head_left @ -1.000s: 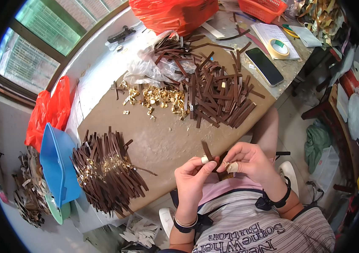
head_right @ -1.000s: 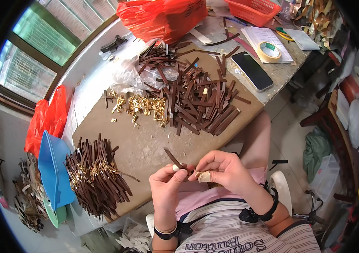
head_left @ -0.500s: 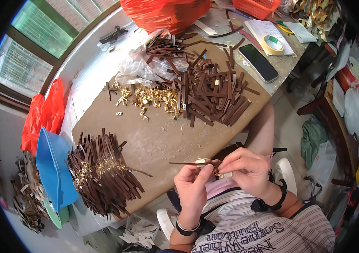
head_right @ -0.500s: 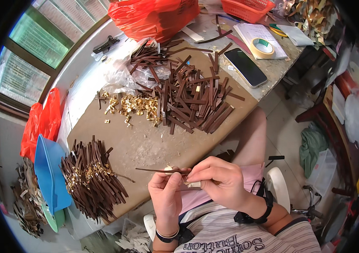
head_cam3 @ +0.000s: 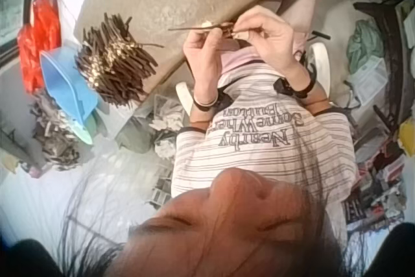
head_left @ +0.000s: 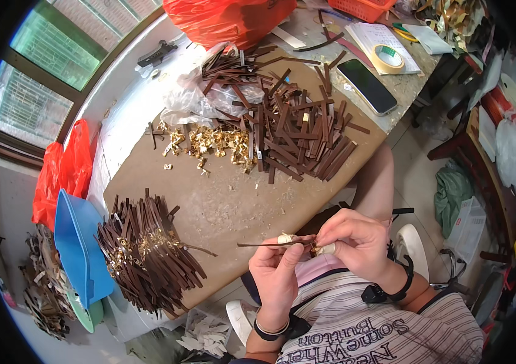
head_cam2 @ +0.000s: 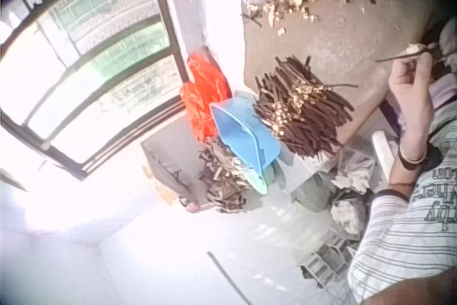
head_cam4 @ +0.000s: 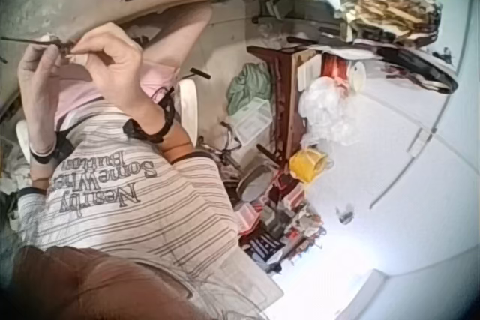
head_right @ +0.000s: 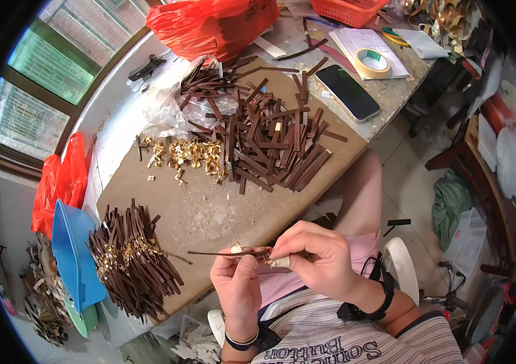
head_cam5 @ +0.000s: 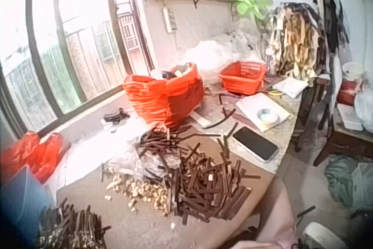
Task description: Assembling gold-colored buckles onto brown leather shoe straps at a manual workstation.
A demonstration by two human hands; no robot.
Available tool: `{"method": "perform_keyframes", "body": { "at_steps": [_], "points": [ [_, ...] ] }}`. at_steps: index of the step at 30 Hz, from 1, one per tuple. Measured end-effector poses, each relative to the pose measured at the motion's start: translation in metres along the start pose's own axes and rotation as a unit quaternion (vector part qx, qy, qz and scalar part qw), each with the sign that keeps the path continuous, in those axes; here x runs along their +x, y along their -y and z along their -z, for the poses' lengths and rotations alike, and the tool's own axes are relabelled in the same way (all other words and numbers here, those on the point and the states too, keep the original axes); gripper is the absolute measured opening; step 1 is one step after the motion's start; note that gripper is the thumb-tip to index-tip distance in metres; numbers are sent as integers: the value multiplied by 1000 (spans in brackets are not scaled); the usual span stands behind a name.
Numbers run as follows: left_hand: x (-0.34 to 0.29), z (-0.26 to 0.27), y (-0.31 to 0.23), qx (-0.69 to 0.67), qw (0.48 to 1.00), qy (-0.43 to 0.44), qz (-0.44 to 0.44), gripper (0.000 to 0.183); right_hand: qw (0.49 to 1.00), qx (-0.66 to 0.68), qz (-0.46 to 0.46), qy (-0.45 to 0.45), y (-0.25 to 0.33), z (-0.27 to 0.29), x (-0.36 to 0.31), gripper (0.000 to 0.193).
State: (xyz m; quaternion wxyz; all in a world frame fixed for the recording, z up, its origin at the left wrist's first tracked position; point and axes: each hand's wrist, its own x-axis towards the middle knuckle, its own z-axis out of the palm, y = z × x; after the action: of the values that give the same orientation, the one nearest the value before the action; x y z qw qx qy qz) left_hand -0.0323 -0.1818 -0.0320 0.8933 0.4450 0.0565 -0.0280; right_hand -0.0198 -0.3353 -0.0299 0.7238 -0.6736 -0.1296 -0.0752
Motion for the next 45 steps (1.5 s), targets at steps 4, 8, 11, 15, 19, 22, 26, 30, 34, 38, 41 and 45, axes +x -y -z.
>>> {"method": "perform_keyframes", "body": {
  "at_steps": [4, 8, 11, 15, 19, 22, 26, 30, 34, 38, 41, 45],
  "points": [
    [-1, -3, -3, 36, 999, 5, -9, 15, 997, 28, -62, -23, 9, -3, 0, 20],
    [-2, -4, -3, 157, 980, 53, -113, 23, 999, -21, -14, -33, 4, -2, 0, 21],
    [-4, -8, -5, 224, 963, 31, -148, 25, 997, -49, 60, -27, 2, -3, 0, 21],
    [-3, -7, -9, 256, 948, 30, -187, 22, 999, -43, 28, 1, 12, -3, 4, 19],
    [-5, -11, -6, 303, 924, 15, -233, 18, 998, -46, 37, 0, 9, -5, 5, 19],
    [-9, -12, -9, 336, 908, 21, -250, 17, 997, -53, 46, 11, 10, -5, 4, 20],
    [-10, -17, -14, 390, 871, 54, -294, 18, 999, -22, 30, 27, 9, -4, 3, 21],
    [-1, -12, -23, 506, 773, 75, -374, 22, 969, -221, 97, -48, 16, -6, 15, 16],
    [1, -2, -26, 592, 653, 111, -459, 22, 989, 38, -94, 109, 3, 5, 13, 15],
    [5, -1, -29, 604, 651, 170, -428, 21, 921, 234, -277, 142, 3, 9, 13, 15],
    [0, 0, -31, 508, 814, 39, -279, 22, 905, 225, -331, 145, 7, 10, 18, 15],
    [12, 8, -26, 257, 965, 41, 39, 11, 896, 214, -357, 154, 10, 6, 15, 16]
  ]
}}
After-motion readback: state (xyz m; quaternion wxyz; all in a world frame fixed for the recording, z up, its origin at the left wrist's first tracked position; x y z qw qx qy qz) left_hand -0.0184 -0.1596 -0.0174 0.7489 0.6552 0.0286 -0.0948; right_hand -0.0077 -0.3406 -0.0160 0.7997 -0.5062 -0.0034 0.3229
